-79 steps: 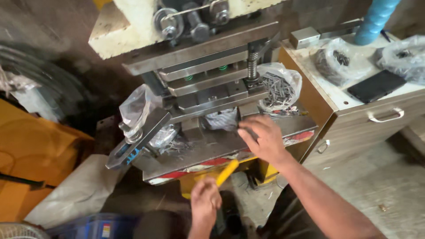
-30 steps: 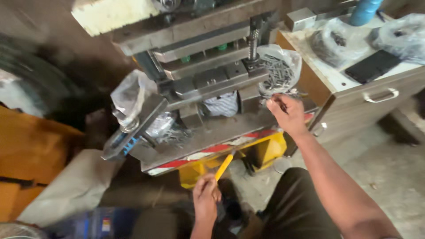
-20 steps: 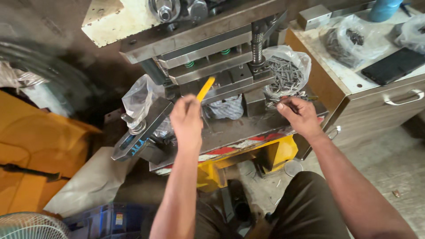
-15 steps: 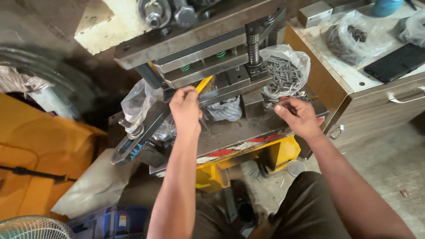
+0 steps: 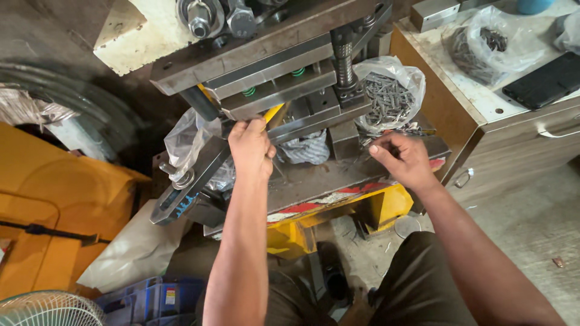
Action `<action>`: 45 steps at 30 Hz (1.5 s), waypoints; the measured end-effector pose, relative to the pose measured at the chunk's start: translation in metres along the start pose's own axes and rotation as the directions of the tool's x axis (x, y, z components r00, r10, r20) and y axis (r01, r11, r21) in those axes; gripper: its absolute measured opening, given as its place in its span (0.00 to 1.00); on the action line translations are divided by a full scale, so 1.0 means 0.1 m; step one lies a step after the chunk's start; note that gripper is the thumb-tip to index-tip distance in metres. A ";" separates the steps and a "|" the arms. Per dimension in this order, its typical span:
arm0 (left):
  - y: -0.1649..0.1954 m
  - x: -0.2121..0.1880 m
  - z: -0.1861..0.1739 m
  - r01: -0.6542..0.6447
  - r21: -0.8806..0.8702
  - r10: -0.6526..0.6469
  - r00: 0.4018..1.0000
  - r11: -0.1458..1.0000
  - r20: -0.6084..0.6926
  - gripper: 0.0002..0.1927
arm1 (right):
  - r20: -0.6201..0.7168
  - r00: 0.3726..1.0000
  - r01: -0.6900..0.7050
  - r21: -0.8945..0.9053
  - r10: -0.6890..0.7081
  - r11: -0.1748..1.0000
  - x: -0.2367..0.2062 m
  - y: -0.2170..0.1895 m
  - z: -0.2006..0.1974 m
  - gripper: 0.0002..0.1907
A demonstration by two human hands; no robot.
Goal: The person operates a manual press by placing small metal pieces into the die, pulling the lever to stamp them, and removing the finished parts. The person repeats this cycle continuously, using a yellow tool to assist with placement and removal.
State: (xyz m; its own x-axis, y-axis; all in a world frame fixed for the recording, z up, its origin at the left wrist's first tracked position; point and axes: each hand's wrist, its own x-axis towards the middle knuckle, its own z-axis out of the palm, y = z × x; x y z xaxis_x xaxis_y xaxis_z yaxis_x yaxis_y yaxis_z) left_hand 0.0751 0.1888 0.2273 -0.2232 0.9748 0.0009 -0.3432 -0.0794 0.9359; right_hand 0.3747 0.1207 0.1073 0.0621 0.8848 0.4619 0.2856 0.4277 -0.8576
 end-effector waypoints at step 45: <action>-0.20 -0.24 0.15 -0.123 0.127 0.119 0.992 0.984 0.037 0.04 | -0.039 0.996 0.065 -0.257 -0.078 0.964 -0.01 -0.19 0.06 0.13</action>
State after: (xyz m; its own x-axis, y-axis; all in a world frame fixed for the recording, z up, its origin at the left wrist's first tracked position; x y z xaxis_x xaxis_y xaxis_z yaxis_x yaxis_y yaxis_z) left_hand 0.1012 0.1698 0.2135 -0.2284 0.9655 0.1254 -0.1947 -0.1715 0.9657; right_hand 0.3630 0.1129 0.1216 0.0765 0.8410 0.5357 0.5256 0.4225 -0.7384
